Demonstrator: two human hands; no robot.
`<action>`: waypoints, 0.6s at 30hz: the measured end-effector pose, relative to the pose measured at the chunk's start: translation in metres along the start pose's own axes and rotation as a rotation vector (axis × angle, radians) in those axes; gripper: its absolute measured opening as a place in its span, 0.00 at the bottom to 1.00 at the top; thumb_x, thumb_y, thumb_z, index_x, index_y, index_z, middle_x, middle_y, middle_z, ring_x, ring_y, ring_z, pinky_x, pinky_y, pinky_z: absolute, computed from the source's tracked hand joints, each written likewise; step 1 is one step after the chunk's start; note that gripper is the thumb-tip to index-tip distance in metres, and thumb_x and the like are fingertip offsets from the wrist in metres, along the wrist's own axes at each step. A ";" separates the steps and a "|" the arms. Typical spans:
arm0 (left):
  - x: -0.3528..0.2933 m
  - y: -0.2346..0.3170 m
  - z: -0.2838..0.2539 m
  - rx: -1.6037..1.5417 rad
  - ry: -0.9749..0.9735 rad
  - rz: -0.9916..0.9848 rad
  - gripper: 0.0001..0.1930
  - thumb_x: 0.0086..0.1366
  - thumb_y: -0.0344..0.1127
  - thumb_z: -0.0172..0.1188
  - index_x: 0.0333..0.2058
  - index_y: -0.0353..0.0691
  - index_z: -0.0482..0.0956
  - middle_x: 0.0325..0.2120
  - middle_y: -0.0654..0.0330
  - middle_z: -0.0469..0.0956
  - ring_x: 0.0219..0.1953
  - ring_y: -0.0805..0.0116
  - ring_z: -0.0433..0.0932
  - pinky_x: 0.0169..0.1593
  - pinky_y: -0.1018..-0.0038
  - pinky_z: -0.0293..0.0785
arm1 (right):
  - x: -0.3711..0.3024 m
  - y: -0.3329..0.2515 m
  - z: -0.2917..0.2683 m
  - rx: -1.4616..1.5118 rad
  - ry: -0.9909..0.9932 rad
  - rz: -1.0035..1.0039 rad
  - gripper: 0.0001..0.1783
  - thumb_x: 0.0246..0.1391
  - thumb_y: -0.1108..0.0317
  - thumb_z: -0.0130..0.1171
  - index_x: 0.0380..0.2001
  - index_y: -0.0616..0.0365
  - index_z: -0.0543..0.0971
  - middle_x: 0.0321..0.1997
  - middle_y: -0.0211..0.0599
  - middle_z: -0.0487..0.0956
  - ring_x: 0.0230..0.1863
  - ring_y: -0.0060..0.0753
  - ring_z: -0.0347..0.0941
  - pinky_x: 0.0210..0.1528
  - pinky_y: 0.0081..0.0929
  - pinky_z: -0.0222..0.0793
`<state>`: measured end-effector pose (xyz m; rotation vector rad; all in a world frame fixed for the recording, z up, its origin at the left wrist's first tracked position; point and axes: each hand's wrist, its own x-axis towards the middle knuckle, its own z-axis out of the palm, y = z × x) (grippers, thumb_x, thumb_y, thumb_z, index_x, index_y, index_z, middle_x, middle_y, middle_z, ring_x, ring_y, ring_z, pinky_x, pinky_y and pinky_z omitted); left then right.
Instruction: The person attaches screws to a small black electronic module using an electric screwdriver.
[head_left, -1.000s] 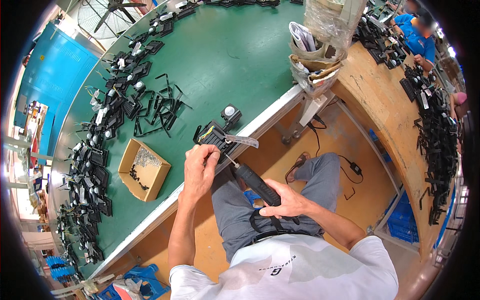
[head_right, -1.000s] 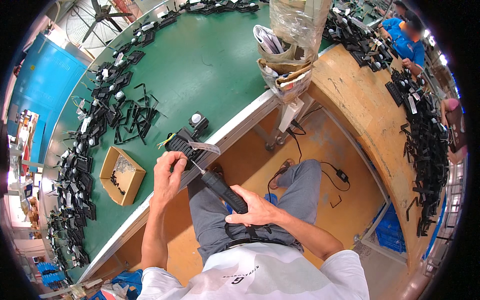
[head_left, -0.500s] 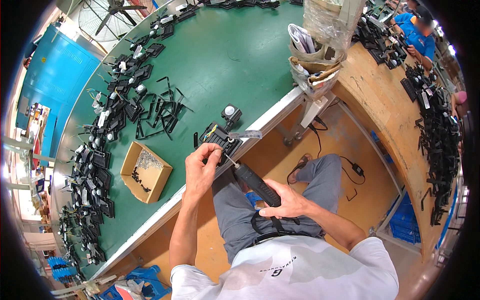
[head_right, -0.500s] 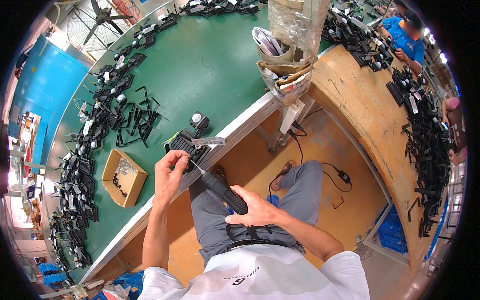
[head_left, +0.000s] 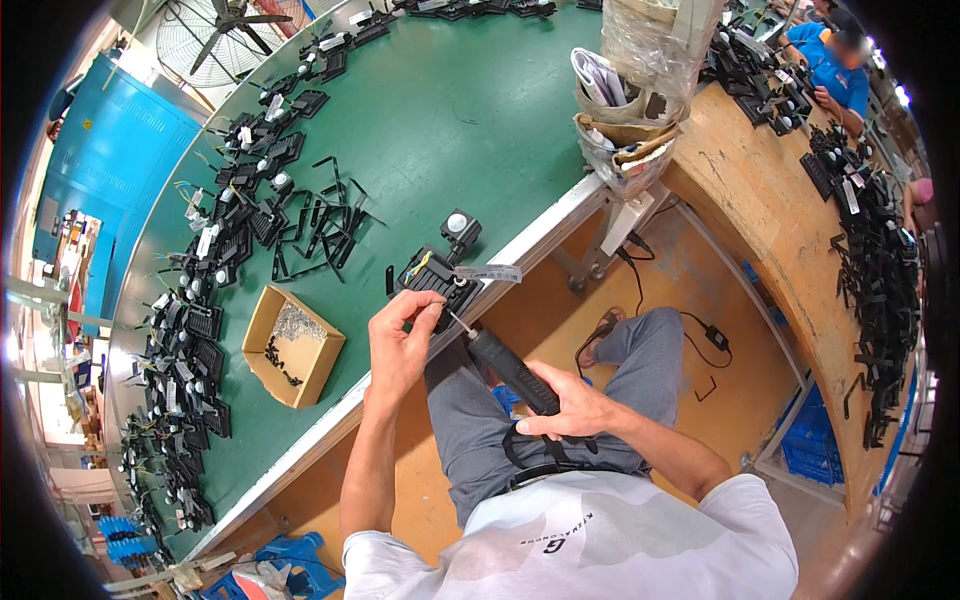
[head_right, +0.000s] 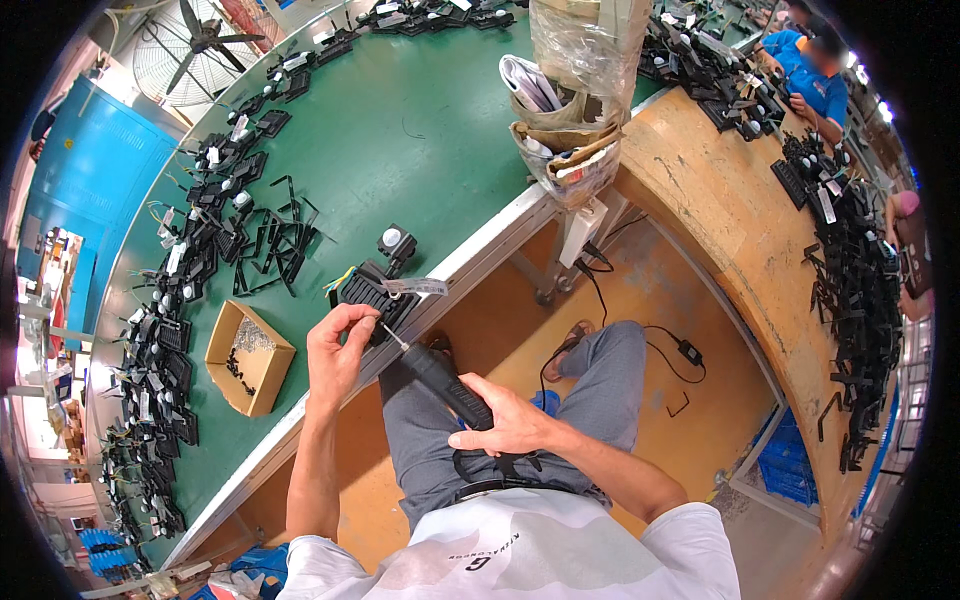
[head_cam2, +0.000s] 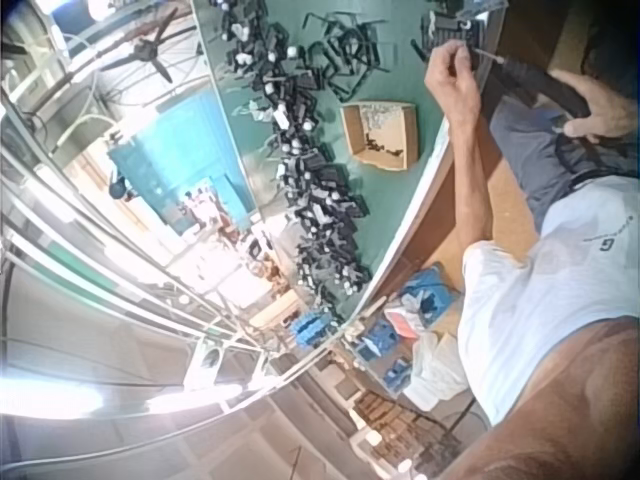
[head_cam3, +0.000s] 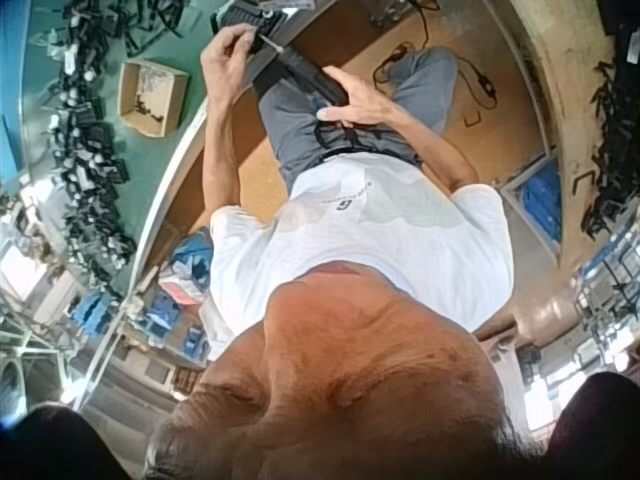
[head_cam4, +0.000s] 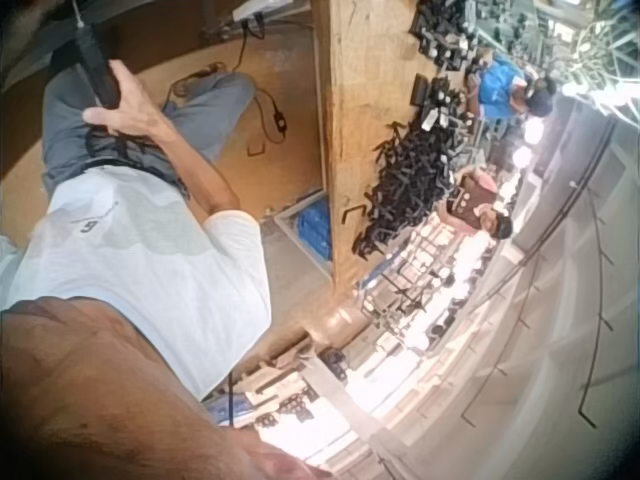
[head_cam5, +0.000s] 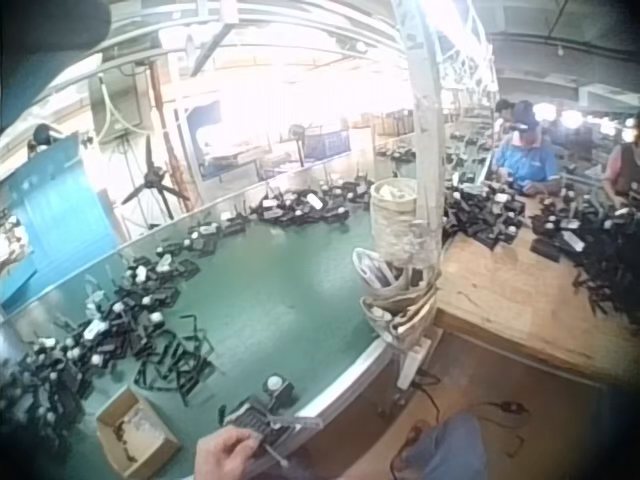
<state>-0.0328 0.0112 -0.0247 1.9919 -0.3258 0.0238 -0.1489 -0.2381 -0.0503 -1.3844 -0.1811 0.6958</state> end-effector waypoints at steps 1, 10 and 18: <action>-0.002 0.002 0.000 0.001 0.000 -0.001 0.06 0.67 0.26 0.61 0.40 0.32 0.83 0.27 0.69 0.76 0.31 0.82 0.71 0.35 0.81 0.68 | 0.000 0.002 0.001 0.001 -0.001 0.000 0.40 0.53 0.61 0.73 0.62 0.63 0.63 0.25 0.28 0.74 0.18 0.19 0.72 0.21 0.22 0.68; -0.020 0.011 0.019 0.507 0.122 0.382 0.19 0.55 0.18 0.65 0.46 0.36 0.83 0.31 0.55 0.76 0.34 0.56 0.75 0.39 0.64 0.72 | 0.002 0.020 0.010 0.153 -0.017 -0.037 0.39 0.54 0.65 0.71 0.63 0.65 0.61 0.28 0.29 0.74 0.18 0.18 0.71 0.21 0.22 0.68; -0.010 0.022 0.039 0.669 0.187 0.484 0.15 0.55 0.18 0.65 0.42 0.37 0.84 0.29 0.56 0.76 0.31 0.58 0.74 0.34 0.66 0.71 | 0.000 0.031 0.009 0.248 0.013 -0.072 0.34 0.57 0.70 0.69 0.62 0.60 0.64 0.28 0.29 0.73 0.19 0.19 0.71 0.22 0.21 0.68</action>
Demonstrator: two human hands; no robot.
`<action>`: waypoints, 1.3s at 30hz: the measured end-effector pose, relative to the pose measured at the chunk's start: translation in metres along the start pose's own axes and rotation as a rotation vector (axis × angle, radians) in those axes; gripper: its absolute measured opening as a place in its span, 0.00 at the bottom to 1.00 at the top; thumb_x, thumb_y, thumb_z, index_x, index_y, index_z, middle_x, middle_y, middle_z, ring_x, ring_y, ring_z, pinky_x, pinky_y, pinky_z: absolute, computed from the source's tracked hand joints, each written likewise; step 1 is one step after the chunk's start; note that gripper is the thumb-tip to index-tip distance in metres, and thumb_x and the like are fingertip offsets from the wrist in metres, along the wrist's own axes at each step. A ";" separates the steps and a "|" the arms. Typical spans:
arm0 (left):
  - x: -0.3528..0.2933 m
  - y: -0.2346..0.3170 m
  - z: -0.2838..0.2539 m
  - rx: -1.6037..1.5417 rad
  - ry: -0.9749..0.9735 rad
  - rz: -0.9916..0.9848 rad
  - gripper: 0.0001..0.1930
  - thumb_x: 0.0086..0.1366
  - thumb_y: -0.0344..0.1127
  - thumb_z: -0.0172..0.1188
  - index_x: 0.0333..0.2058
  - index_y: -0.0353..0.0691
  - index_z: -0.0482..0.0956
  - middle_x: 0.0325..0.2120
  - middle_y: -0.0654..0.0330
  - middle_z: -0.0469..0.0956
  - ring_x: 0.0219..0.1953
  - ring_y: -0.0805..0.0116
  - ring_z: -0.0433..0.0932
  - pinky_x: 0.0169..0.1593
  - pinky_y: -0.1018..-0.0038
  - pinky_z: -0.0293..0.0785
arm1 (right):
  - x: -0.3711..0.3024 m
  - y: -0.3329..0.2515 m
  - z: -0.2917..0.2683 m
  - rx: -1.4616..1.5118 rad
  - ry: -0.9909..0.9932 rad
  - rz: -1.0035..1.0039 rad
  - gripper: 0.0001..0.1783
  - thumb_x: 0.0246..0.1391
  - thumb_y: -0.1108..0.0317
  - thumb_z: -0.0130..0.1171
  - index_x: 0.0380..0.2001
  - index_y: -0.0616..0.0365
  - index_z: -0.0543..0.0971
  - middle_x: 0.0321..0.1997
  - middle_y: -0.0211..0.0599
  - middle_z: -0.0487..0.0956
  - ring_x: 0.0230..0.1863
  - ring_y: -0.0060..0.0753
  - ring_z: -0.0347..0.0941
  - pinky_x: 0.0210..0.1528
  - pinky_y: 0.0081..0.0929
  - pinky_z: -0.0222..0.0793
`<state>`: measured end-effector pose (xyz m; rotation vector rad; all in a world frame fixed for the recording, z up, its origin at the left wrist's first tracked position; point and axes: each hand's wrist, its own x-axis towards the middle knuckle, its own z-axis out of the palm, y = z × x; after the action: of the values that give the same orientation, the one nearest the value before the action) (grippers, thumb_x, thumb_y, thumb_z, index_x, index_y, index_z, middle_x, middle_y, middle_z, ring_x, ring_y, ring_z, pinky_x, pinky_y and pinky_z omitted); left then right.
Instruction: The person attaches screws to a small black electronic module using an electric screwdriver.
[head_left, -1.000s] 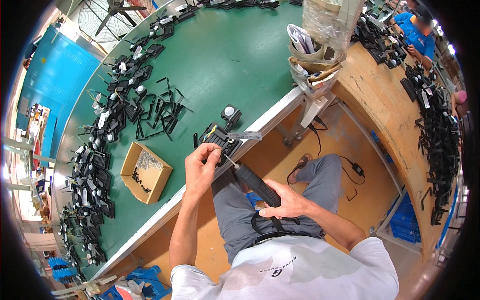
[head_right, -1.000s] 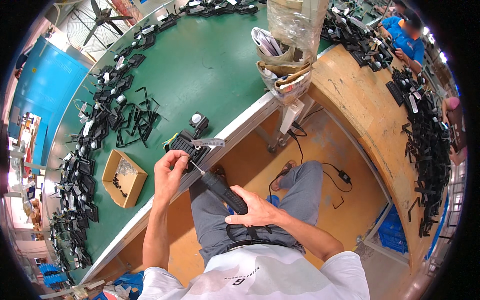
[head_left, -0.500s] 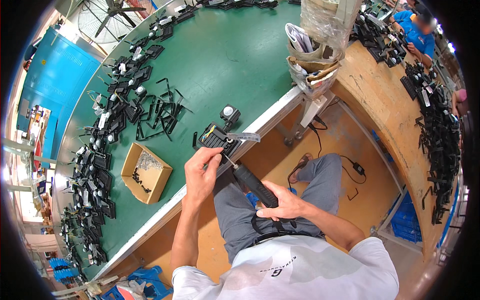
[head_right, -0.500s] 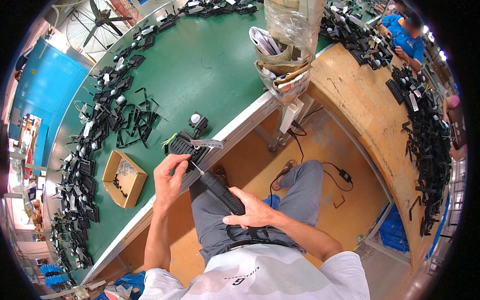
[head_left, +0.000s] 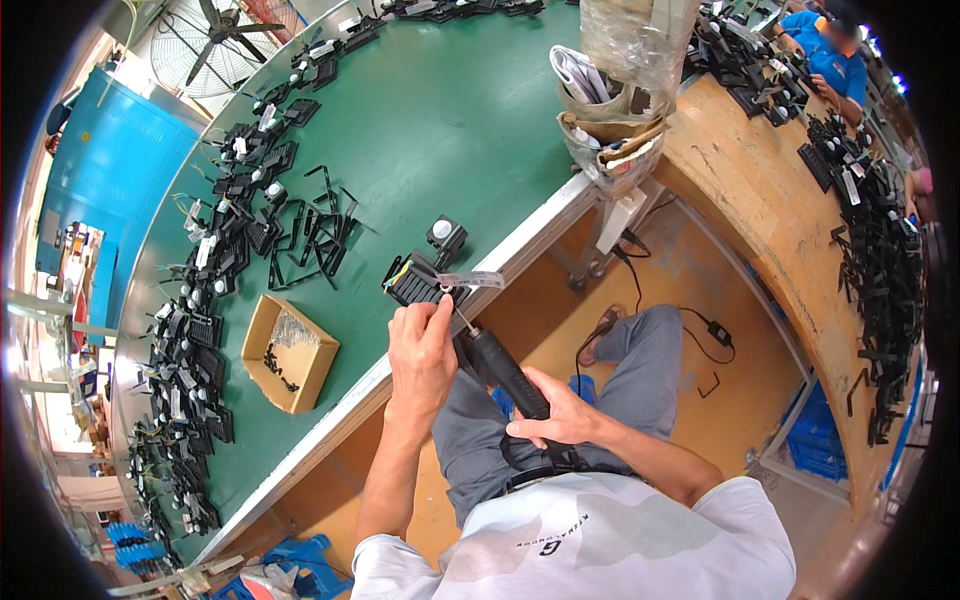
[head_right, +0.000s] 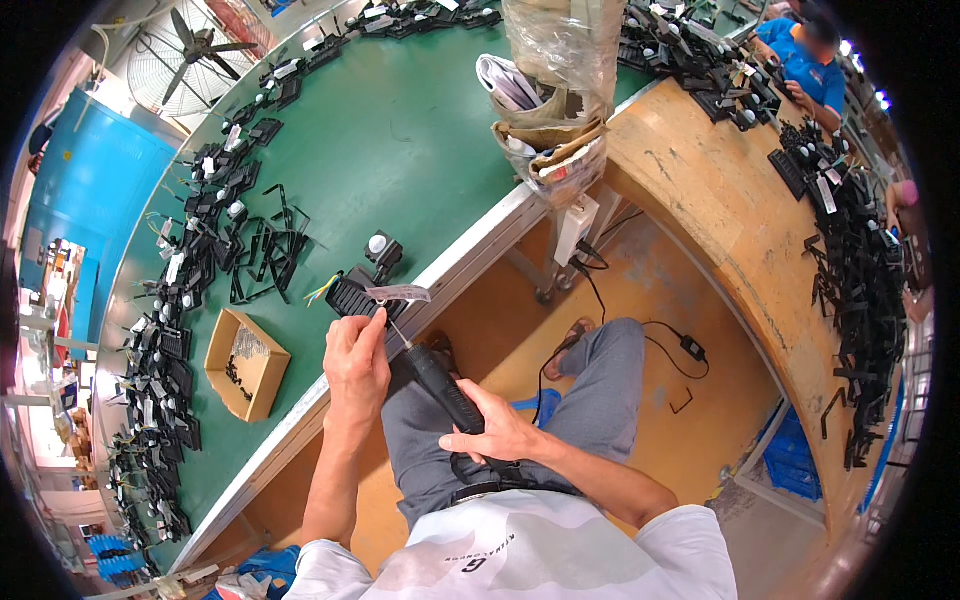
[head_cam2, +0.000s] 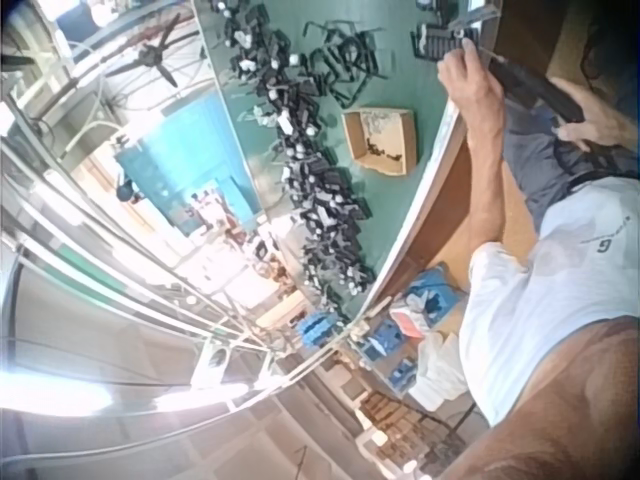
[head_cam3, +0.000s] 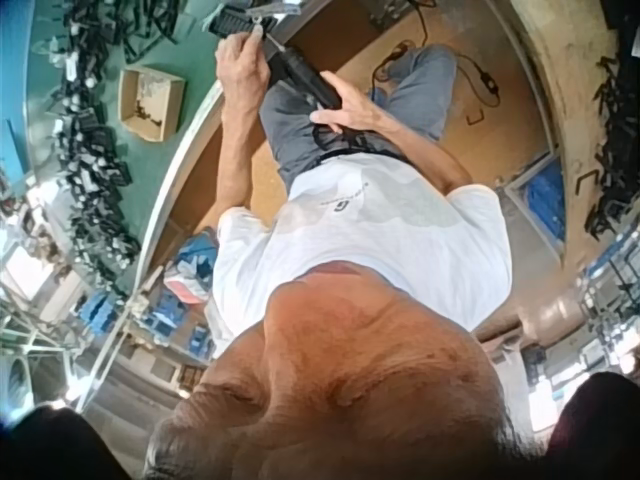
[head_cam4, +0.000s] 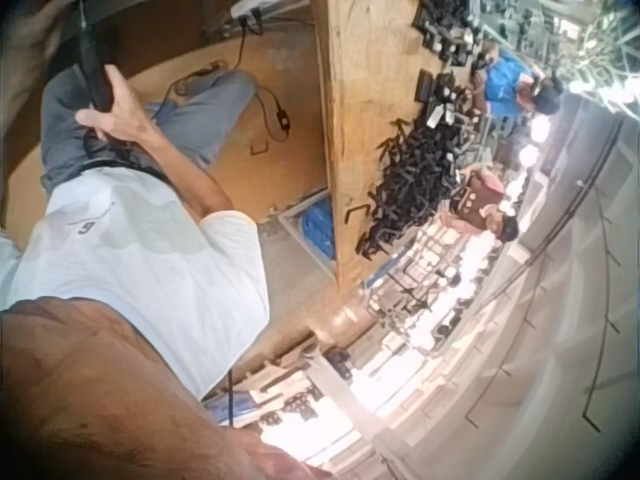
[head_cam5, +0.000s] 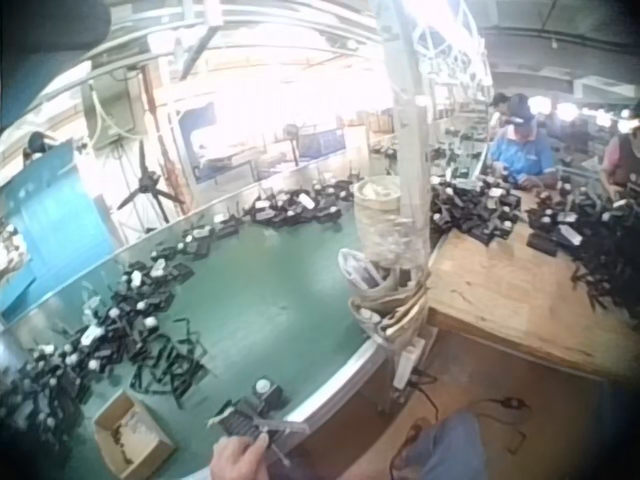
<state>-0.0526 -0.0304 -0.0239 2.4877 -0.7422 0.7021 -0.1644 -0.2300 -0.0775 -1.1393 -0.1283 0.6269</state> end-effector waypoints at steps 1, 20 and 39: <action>-0.003 -0.001 0.002 0.028 0.016 -0.008 0.14 0.55 0.18 0.65 0.41 0.37 0.84 0.30 0.56 0.76 0.31 0.58 0.74 0.35 0.66 0.71 | 0.000 -0.001 0.000 0.001 0.000 -0.001 0.34 0.57 0.70 0.69 0.62 0.60 0.64 0.28 0.29 0.73 0.19 0.19 0.71 0.22 0.21 0.68; -0.010 -0.010 0.007 -0.103 0.128 -0.133 0.17 0.52 0.19 0.69 0.43 0.35 0.84 0.44 0.53 0.80 0.44 0.53 0.78 0.47 0.62 0.75 | 0.003 -0.028 -0.013 -0.091 -0.013 0.062 0.32 0.55 0.65 0.71 0.56 0.62 0.65 0.25 0.27 0.74 0.17 0.18 0.70 0.19 0.22 0.67; -0.019 -0.028 0.011 -0.282 0.070 -0.219 0.18 0.53 0.20 0.70 0.45 0.36 0.85 0.48 0.51 0.84 0.61 0.53 0.77 0.67 0.55 0.67 | 0.005 -0.088 -0.042 0.197 -0.163 0.397 0.31 0.58 0.66 0.65 0.61 0.60 0.64 0.22 0.30 0.71 0.14 0.23 0.70 0.15 0.23 0.67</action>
<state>-0.0460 -0.0080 -0.0505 2.2319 -0.4953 0.5596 -0.1079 -0.2846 -0.0197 -0.9267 0.0229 1.0632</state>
